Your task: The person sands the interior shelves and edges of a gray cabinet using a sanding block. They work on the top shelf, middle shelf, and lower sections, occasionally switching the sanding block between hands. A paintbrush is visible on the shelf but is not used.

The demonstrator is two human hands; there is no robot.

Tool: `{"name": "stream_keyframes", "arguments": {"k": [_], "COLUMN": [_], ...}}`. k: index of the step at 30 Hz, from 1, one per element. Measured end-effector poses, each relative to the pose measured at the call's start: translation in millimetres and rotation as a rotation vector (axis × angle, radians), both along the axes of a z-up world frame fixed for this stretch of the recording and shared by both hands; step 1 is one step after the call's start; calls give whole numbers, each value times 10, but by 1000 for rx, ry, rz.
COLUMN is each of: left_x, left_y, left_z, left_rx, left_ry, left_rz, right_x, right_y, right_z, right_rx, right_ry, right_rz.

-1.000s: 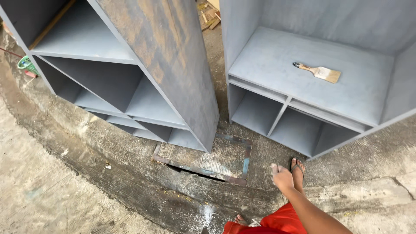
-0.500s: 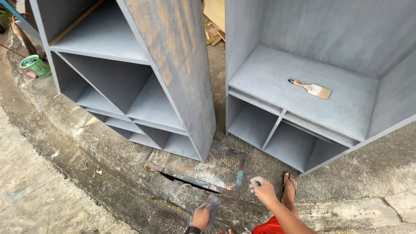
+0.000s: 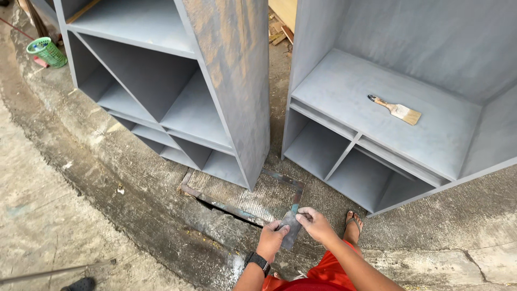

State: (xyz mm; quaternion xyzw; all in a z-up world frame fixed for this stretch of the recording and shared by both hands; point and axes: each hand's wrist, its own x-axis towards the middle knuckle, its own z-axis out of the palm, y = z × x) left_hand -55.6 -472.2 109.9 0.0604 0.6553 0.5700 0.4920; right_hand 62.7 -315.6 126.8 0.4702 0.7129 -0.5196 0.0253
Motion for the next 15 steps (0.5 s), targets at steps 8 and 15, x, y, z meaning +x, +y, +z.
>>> {"name": "stream_keyframes", "arguments": {"k": [8,15], "left_x": [109,37], "left_y": [-93,-381], "left_z": [-190,-884], "left_rx": [-29,-61], "left_ry": [40,46], "left_rz": [56,12], "right_x": [115,163], "right_y": [-36,-63], "right_z": [-70,-4], "right_rx": [-89,-20], "right_ry": [22,8], "right_rz": [121,152]}}
